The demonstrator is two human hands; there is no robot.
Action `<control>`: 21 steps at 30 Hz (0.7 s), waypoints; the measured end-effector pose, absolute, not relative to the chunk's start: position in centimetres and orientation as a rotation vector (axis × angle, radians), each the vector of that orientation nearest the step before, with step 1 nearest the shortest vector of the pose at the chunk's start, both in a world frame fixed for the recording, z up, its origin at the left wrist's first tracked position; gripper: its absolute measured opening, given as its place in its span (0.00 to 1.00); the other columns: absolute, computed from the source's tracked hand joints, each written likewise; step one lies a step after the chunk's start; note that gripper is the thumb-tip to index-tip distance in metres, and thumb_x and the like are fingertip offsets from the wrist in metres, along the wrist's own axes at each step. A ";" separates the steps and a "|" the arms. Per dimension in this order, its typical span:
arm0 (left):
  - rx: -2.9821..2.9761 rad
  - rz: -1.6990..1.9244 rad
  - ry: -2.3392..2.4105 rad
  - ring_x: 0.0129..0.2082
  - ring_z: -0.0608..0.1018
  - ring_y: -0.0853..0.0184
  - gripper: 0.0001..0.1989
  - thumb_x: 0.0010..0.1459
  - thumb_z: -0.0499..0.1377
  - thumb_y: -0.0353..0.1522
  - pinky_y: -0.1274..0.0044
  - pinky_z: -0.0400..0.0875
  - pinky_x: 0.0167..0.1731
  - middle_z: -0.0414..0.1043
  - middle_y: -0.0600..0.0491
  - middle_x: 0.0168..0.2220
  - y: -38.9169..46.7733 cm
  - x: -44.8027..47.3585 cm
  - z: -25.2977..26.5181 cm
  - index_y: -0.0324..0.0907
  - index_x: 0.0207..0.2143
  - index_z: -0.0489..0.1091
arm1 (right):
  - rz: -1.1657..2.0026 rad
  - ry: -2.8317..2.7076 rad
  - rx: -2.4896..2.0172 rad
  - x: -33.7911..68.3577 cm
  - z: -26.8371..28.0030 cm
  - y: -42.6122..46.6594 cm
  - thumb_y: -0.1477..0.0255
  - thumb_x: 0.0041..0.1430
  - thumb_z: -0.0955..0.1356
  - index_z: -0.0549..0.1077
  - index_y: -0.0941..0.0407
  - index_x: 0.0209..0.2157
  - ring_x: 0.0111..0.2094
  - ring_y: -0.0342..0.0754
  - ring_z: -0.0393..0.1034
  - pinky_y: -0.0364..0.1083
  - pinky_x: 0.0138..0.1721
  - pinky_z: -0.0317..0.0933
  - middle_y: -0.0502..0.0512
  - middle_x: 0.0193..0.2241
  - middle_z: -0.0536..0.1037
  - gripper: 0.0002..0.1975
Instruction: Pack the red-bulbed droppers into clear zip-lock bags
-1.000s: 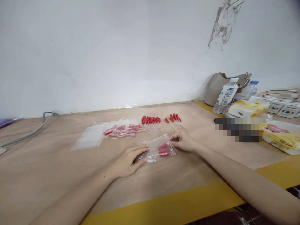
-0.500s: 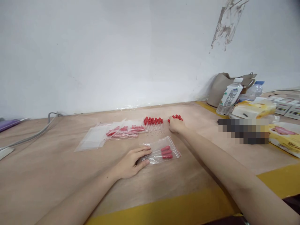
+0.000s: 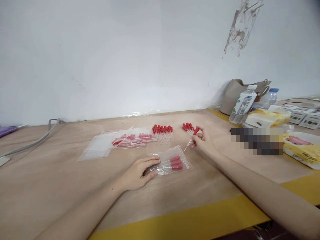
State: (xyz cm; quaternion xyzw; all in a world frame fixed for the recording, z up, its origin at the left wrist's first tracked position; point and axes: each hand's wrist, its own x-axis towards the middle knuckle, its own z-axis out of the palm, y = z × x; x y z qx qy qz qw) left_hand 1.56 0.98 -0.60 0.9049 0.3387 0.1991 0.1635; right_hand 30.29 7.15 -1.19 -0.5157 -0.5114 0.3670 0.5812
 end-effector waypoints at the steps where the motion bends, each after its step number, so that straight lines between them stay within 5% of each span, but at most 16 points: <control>1: 2.581 0.569 0.963 0.54 0.66 0.61 0.18 0.60 0.52 0.36 0.66 0.61 0.53 0.64 0.50 0.53 1.0 1.6 -0.6 0.45 0.53 0.63 | 0.861 -1.163 -1.197 30.0 -1.4 7.0 0.72 0.48 0.64 0.51 0.52 0.52 0.20 0.41 0.65 0.42 0.21 0.64 0.45 0.23 0.63 0.29; 5: 2.582 0.575 0.974 0.55 0.65 0.60 0.19 0.60 0.51 0.36 0.65 0.61 0.53 0.63 0.50 0.54 0.8 1.6 -0.5 0.46 0.54 0.60 | 0.961 -1.078 -1.194 28.7 -1.6 6.3 0.73 0.47 0.65 0.52 0.52 0.46 0.22 0.43 0.68 0.44 0.26 0.68 0.44 0.23 0.65 0.24; 10: 2.579 0.593 1.029 0.59 0.58 0.59 0.29 0.60 0.52 0.37 0.64 0.55 0.56 0.50 0.49 0.61 0.7 1.5 -0.3 0.47 0.61 0.45 | 1.173 -1.023 -1.136 27.8 -1.8 5.3 0.74 0.51 0.65 0.55 0.52 0.42 0.24 0.43 0.70 0.46 0.31 0.69 0.46 0.23 0.68 0.17; 15: 2.585 0.592 1.043 0.59 0.58 0.59 0.28 0.60 0.52 0.37 0.64 0.55 0.56 0.50 0.49 0.61 0.8 1.4 -0.5 0.46 0.60 0.46 | 1.339 -1.116 -1.117 28.4 -2.1 5.2 0.74 0.54 0.64 0.65 0.56 0.33 0.26 0.41 0.70 0.43 0.32 0.67 0.52 0.27 0.73 0.03; 21: 2.534 0.582 1.049 0.53 0.66 0.59 0.27 0.60 0.52 0.38 0.64 0.61 0.51 0.59 0.48 0.57 0.7 1.4 -0.4 0.46 0.60 0.49 | 1.298 -1.522 -1.256 30.9 -1.8 5.9 0.65 0.44 0.71 0.72 0.58 0.32 0.17 0.36 0.59 0.38 0.19 0.55 0.45 0.16 0.68 0.13</control>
